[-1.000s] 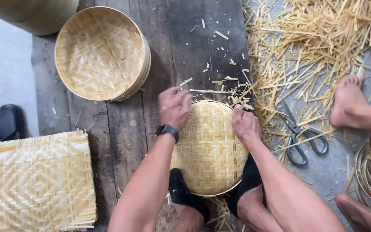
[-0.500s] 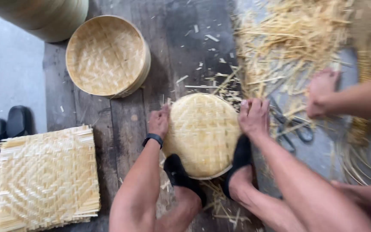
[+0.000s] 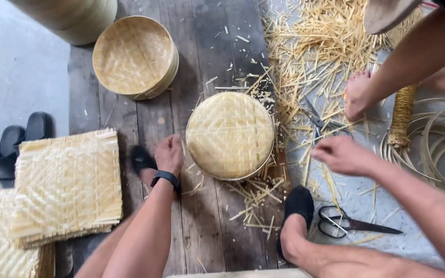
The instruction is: Trimming woven bamboo edges and assembling basket components using a wooden mold.
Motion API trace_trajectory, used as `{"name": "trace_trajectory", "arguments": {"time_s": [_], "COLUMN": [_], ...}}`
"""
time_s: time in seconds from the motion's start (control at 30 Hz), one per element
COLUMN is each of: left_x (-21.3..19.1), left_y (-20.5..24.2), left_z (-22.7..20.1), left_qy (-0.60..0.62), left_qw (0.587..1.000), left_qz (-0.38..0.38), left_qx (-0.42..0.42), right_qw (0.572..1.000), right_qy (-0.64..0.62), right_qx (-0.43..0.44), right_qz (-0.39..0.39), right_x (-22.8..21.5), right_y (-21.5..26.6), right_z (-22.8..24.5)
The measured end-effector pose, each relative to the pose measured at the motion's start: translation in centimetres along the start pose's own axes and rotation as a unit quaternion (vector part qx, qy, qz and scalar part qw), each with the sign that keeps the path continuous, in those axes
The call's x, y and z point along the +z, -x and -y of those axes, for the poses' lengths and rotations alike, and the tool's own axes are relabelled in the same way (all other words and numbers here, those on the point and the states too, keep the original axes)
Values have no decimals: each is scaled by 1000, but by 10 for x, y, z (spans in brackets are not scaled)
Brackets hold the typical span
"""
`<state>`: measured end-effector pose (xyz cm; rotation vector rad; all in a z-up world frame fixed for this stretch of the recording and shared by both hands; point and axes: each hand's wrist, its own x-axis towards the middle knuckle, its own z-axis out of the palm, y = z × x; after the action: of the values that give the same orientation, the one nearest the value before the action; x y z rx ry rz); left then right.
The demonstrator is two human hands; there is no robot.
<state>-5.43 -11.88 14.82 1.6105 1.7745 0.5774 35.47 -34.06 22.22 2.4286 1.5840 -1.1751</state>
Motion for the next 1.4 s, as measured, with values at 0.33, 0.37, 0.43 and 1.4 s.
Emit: {"name": "trace_trajectory", "arguments": {"time_s": [0.33,0.37,0.43,1.4], "left_x": [94,89,84,219], "left_y": [-46,-40,-35,87], "left_z": [9,7,-3,-122], "left_qy": [219,216,291,-290], "left_qw": [887,888,890,934], "left_qz": [-47,-49,-75,160], "left_qx": [-403,-403,-342,-131], "right_qw": [815,813,689,973], "right_qy": [-564,-567,-712,-2], "right_qx": [131,131,98,205], "right_qz": [-24,-22,-91,-102], "right_x": [149,142,122,134], "right_y": [-173,-166,-158,-138], "right_z": [32,41,58,-172]}}
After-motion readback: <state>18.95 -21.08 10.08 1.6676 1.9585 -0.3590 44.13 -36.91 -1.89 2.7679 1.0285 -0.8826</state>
